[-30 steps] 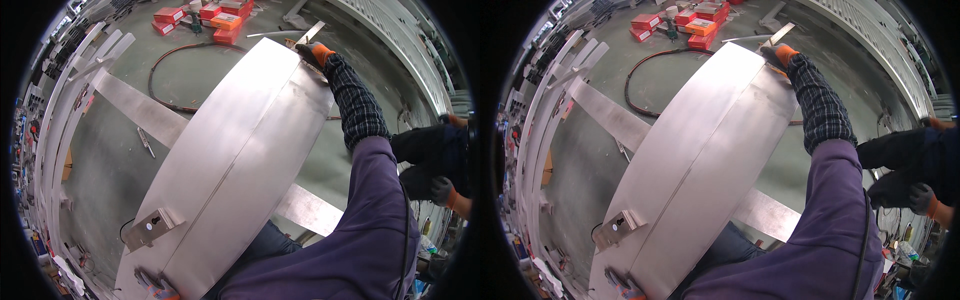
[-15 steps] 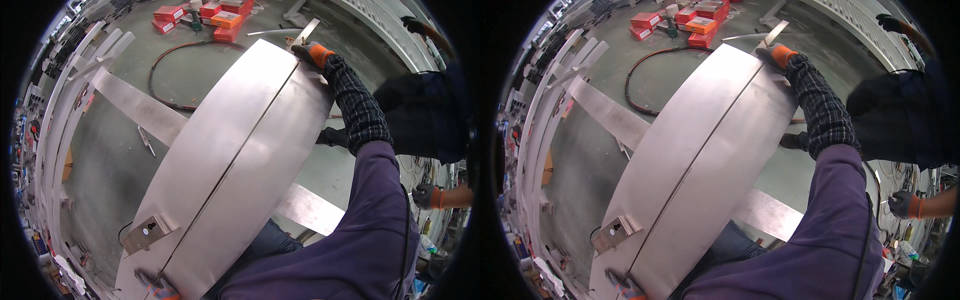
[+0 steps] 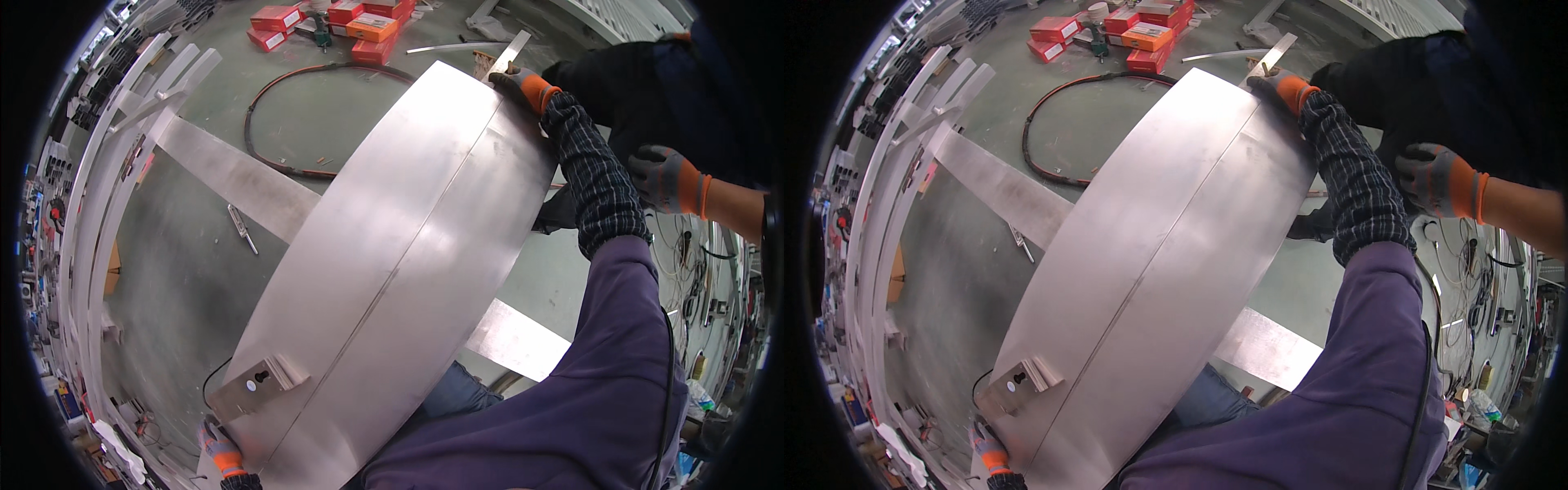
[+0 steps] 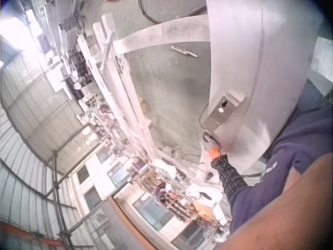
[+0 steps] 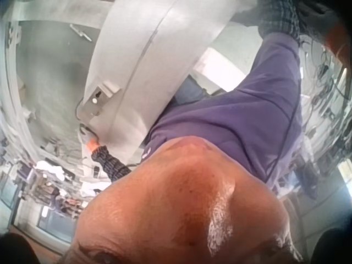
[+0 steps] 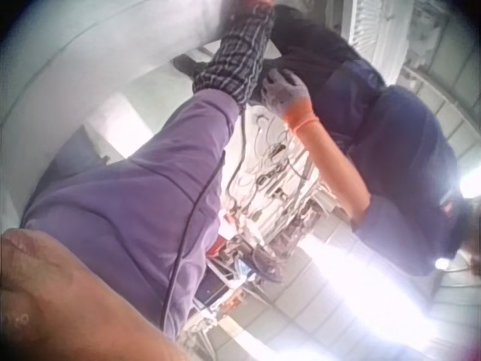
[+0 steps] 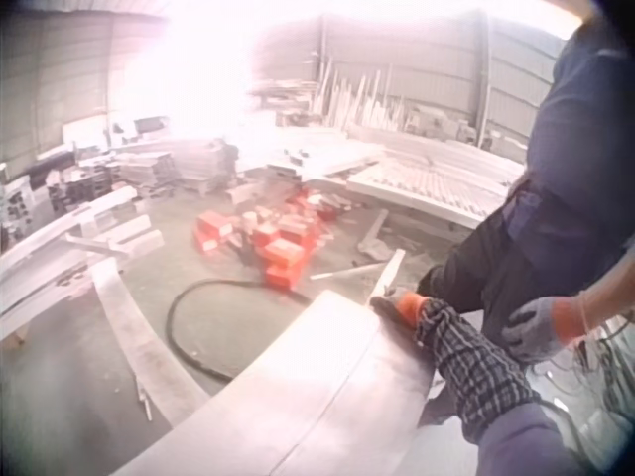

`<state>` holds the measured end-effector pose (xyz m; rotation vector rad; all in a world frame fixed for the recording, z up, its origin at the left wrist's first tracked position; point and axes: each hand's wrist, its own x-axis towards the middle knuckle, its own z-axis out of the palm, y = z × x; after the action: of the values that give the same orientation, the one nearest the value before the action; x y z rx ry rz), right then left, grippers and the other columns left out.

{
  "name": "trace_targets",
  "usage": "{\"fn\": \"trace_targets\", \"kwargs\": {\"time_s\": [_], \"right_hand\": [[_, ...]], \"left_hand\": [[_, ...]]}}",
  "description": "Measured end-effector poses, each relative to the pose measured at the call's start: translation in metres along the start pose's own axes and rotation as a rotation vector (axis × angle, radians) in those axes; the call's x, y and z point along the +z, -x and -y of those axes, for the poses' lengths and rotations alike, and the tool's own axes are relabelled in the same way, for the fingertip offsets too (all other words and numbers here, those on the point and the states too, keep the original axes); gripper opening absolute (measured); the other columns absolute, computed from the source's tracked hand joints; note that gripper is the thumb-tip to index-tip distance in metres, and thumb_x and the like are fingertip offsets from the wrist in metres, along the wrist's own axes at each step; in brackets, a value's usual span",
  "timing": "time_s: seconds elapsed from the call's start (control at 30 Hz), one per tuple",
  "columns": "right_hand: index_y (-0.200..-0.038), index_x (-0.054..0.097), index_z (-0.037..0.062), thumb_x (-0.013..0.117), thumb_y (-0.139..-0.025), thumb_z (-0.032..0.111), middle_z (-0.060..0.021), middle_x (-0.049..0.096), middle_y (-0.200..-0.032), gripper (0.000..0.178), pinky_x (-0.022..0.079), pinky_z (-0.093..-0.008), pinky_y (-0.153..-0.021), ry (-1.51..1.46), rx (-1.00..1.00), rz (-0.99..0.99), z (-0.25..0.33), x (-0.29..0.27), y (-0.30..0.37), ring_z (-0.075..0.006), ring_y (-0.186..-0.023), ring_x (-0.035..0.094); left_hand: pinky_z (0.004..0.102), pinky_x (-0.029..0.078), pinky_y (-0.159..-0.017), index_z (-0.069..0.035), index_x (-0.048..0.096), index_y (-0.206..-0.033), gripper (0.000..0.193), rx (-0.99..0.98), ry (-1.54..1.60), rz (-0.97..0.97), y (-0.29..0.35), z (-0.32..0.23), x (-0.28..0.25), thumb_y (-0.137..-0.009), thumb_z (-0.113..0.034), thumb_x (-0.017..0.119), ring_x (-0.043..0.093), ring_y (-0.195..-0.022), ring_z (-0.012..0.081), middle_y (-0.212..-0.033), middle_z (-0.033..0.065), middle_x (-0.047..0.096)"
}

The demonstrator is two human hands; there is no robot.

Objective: The person measures and marks a large metal sheet using a ruler and pencil, then positions a metal bracket and a black electronic device on the sheet. They handle wires and a small blue device, aligning components on the workbench.

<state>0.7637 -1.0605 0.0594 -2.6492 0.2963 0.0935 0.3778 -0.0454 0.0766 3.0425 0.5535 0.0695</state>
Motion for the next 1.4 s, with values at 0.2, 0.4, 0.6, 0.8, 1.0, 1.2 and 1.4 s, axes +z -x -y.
{"fn": "trace_targets", "kwargs": {"time_s": [0.2, 0.4, 0.6, 0.8, 1.0, 1.2, 1.4], "right_hand": [[-0.122, 0.073, 0.0018, 0.06, -0.103, 0.054, -0.0171, 0.076, -0.113, 0.057, 0.054, -0.0372, -0.091, 0.122, -0.063, -0.127, -0.028, 0.001, -0.018, -0.0294, -0.099, 0.071], [-0.124, 0.073, 0.0003, 0.061, -0.103, 0.056, -0.017, 0.076, -0.115, 0.061, 0.055, -0.0346, -0.092, 0.083, 0.216, -0.033, 0.043, -0.032, 0.028, -0.0259, -0.099, 0.072], [-0.126, 0.073, 0.0015, 0.062, -0.104, 0.05, -0.0122, 0.077, -0.113, 0.055, 0.055, -0.0342, -0.091, -0.085, 0.184, -0.072, 0.042, -0.031, 0.028, -0.0253, -0.097, 0.072], [-0.119, 0.074, 0.001, 0.063, -0.101, 0.058, -0.0122, 0.077, -0.099, 0.061, 0.054, -0.0384, -0.086, -0.066, 0.199, -0.099, -0.009, -0.023, 0.012, -0.0245, -0.088, 0.069], [-0.108, 0.075, -0.0073, 0.067, -0.093, 0.064, -0.0215, 0.076, -0.098, 0.074, 0.053, -0.0418, -0.089, -0.161, 0.226, -0.1, 0.023, -0.021, 0.027, -0.0344, -0.094, 0.07], [-0.116, 0.074, -0.0075, 0.066, -0.092, 0.065, -0.0222, 0.075, -0.105, 0.077, 0.054, -0.0402, -0.09, -0.179, 0.246, -0.07, 0.025, -0.024, 0.034, -0.0349, -0.097, 0.07], [-0.116, 0.074, -0.0086, 0.067, -0.091, 0.066, -0.0226, 0.075, -0.103, 0.079, 0.054, -0.0417, -0.089, -0.099, 0.255, -0.04, 0.016, -0.015, 0.007, -0.0352, -0.094, 0.069]], "left_hand": [[0.0489, 0.044, -0.102, 0.003, 0.069, -0.117, 0.038, -0.036, 0.178, 0.052, 0.003, -0.021, -0.007, -0.107, -0.028, 0.049, 0.059, -0.11, 0.0425, -0.115, 0.024, 0.066], [0.0452, 0.044, -0.112, 0.004, 0.048, -0.15, 0.052, 0.016, 0.256, 0.267, -0.006, -0.037, -0.023, -0.107, -0.025, 0.052, 0.056, -0.133, 0.0411, -0.142, 0.0291, 0.06], [0.0452, 0.035, -0.122, 0.002, 0.034, -0.16, 0.061, 0.254, 0.041, 0.169, 0.011, -0.03, -0.014, -0.107, -0.022, 0.051, 0.045, -0.145, 0.0403, -0.158, 0.0291, 0.044], [0.0417, 0.026, -0.129, 0.003, 0.029, -0.162, 0.066, 0.534, -0.448, 0.101, -0.009, 0.022, 0.005, -0.106, -0.023, 0.052, 0.038, -0.151, 0.0346, -0.164, 0.0268, 0.037], [0.0413, 0.027, -0.128, 0.004, 0.029, -0.162, 0.065, 0.52, -0.393, 0.141, -0.021, 0.032, 0.021, -0.107, -0.023, 0.051, 0.038, -0.151, 0.0338, -0.163, 0.0264, 0.038], [0.0409, 0.027, -0.128, 0.004, 0.029, -0.162, 0.065, 0.541, -0.448, 0.195, -0.016, 0.064, 0.036, -0.108, -0.024, 0.05, 0.039, -0.151, 0.0329, -0.163, 0.026, 0.038], [0.0405, 0.028, -0.128, 0.004, 0.029, -0.162, 0.065, 0.483, -0.413, 0.211, -0.021, 0.069, 0.04, -0.108, -0.024, 0.05, 0.039, -0.151, 0.0327, -0.163, 0.0259, 0.039]]}}
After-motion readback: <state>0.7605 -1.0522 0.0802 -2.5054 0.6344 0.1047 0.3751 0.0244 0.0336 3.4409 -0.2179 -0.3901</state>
